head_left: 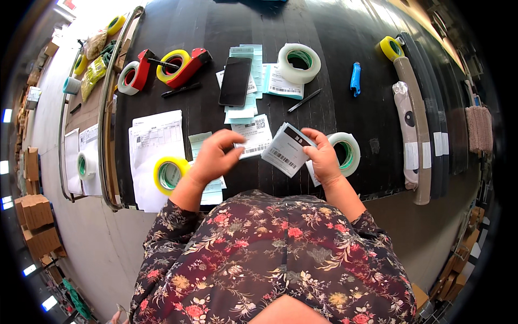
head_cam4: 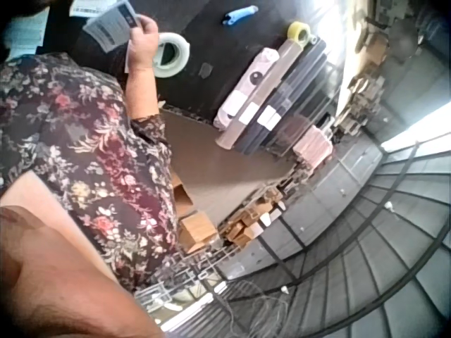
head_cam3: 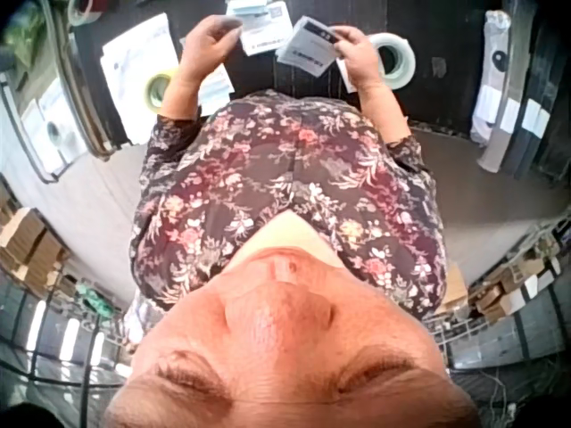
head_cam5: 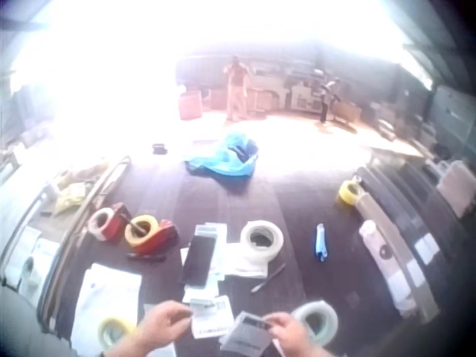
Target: The person organizes, peels, and inspects several sheets of shipping labels on a workstation table while holding a mobile phone and standing next to a colleague.
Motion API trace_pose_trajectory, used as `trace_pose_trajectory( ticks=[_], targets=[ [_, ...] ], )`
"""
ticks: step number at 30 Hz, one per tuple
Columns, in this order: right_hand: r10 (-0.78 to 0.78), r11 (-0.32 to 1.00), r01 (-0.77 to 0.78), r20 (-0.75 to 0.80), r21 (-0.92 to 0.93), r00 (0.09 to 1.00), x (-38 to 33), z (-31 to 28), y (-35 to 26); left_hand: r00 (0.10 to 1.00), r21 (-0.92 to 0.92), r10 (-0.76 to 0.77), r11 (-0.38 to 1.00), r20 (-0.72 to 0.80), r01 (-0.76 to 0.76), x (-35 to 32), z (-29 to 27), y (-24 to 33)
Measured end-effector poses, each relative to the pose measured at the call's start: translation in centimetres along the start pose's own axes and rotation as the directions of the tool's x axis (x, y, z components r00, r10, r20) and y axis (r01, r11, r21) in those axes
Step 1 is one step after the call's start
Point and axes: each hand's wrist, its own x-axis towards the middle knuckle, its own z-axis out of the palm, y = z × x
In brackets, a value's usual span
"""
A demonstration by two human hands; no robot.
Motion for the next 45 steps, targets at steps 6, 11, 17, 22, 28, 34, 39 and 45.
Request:
trace_pose_trajectory(
  ticks=[6, 11, 17, 22, 28, 34, 39, 45],
  targets=[
    [0.154, 0.974, -0.141, 0.064, -0.175, 0.986, 1.1, 1.5, 0.8, 0.934, 0.341, -0.352, 0.872, -0.064, 0.352, 1.3, 0.1, -2.6],
    [0.073, 0.784, -0.097, -0.064, -0.613, 0.995, 4.3, 3.6, 3.1, 0.903, 0.142, -0.375, 0.902, -0.212, 0.408, 0.1, 4.4, -2.4],
    [0.321, 0.763, -0.221, 0.060, -0.607, 0.945, 5.9, 4.4, 3.1, 0.876, -0.283, -0.442, 0.880, -0.192, 0.382, -1.1, 7.2, -4.1],
    [0.345, 0.813, -0.272, 0.050, -0.514, 0.937, 4.6, 3.6, 3.1, 0.903, -0.158, -0.412, 0.906, -0.119, 0.392, -1.5, 6.8, -4.0],
    [0.294, 0.953, -0.278, 0.133, -0.124, 0.947, 3.0, 1.1, 1.3, 0.901, -0.105, -0.240, 0.971, -0.362, 0.216, 1.5, 0.8, -5.2],
    [0.225, 0.951, -0.245, 0.121, 0.189, 0.967, 5.6, 2.3, -1.8, 0.887, 0.525, -0.118, 0.768, -0.445, 0.366, 10.7, 0.0, -4.5],
    [0.181, 0.964, -0.189, 0.058, 0.187, 0.982, 8.1, 3.4, -3.1, 0.849, 0.622, -0.419, 0.582, -0.322, 0.524, 12.6, 1.7, -2.7],
    [0.215, 0.967, -0.217, 0.028, 0.137, 0.976, 10.5, 4.3, -3.3, 0.851, 0.344, -0.414, 0.786, -0.323, 0.513, 12.1, -0.2, -3.3]
  ],
)
